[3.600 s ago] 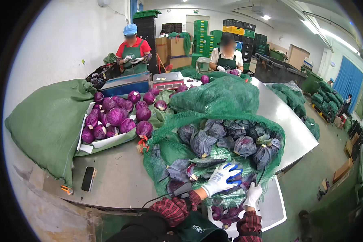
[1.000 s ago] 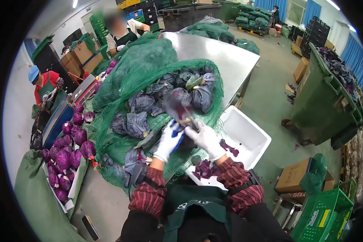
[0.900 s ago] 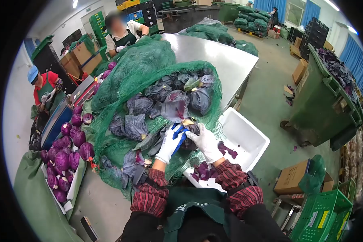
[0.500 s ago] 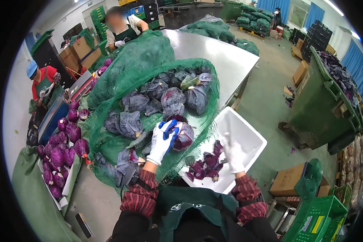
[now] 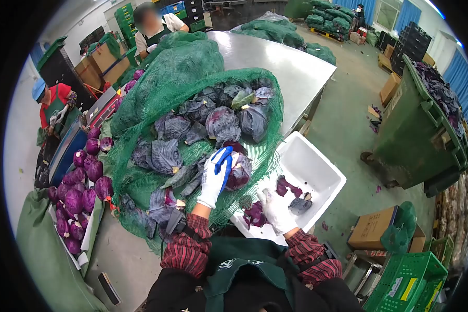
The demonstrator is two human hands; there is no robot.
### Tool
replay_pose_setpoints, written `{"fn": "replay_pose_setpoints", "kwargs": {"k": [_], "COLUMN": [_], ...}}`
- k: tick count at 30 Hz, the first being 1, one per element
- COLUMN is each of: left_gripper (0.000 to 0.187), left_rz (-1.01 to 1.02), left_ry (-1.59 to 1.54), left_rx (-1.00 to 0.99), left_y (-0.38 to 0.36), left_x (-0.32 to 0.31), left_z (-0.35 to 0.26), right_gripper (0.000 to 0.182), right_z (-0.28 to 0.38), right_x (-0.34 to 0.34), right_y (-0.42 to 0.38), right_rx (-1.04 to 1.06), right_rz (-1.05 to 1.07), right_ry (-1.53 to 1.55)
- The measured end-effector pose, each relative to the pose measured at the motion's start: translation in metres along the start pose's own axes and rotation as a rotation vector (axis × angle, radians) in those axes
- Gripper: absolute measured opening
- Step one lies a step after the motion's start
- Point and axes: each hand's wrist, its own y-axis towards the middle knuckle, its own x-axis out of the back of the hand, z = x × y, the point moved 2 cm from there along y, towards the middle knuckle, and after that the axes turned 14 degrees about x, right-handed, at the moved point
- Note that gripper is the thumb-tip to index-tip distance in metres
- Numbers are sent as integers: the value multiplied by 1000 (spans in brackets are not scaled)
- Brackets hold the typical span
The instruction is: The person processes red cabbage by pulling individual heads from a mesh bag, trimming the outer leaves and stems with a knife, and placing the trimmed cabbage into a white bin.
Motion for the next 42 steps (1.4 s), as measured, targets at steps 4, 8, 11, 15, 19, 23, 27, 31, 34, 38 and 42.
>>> {"fn": "replay_pose_setpoints", "kwargs": {"k": [4, 8, 11, 15, 19, 23, 27, 31, 34, 38, 42], "left_gripper": [33, 36, 42, 42, 36, 42, 39, 39, 40, 35, 32], "left_rz": [10, -120, -171, -225, -130, -23, 27, -167, -180, -119, -307], "left_ry": [-156, 242, 476, 395, -9, 94, 23, 154, 28, 404, 291], "left_rx": [61, -11, 11, 34, -50, 56, 171, 0, 0, 173, -124], "left_y": [2, -18, -34, -43, -45, -37, -28, -32, -33, -31, -29], "left_x": [1, 4, -3, -2, 7, 36, 45, 35, 37, 38, 23], "left_z": [15, -17, -39, -35, -1, -6, 8, 12, -8, -17, 0], "right_gripper": [28, 40, 59, 56, 52, 53, 57, 51, 47, 43, 41], "right_z": [-45, -9, 36, -4, -57, -98, 19, 27, 24, 26, 25], "right_x": [-1, 3, -1, -23, -3, -10, 28, -16, -15, -8, -1], "right_y": [-37, -10, 42, 59, 52, 32, 41, 25, 13, -1, -6], "right_rx": [-244, 275, -22, -103, -359, -249, -413, -114, -68, -20, 18], "right_rz": [407, 97, -46, -180, 19, -67, -28, -7, -28, 4, 28], "right_ry": [-25, -280, -181, -76, 121, -192, 226, 318, 243, 97, 29]}}
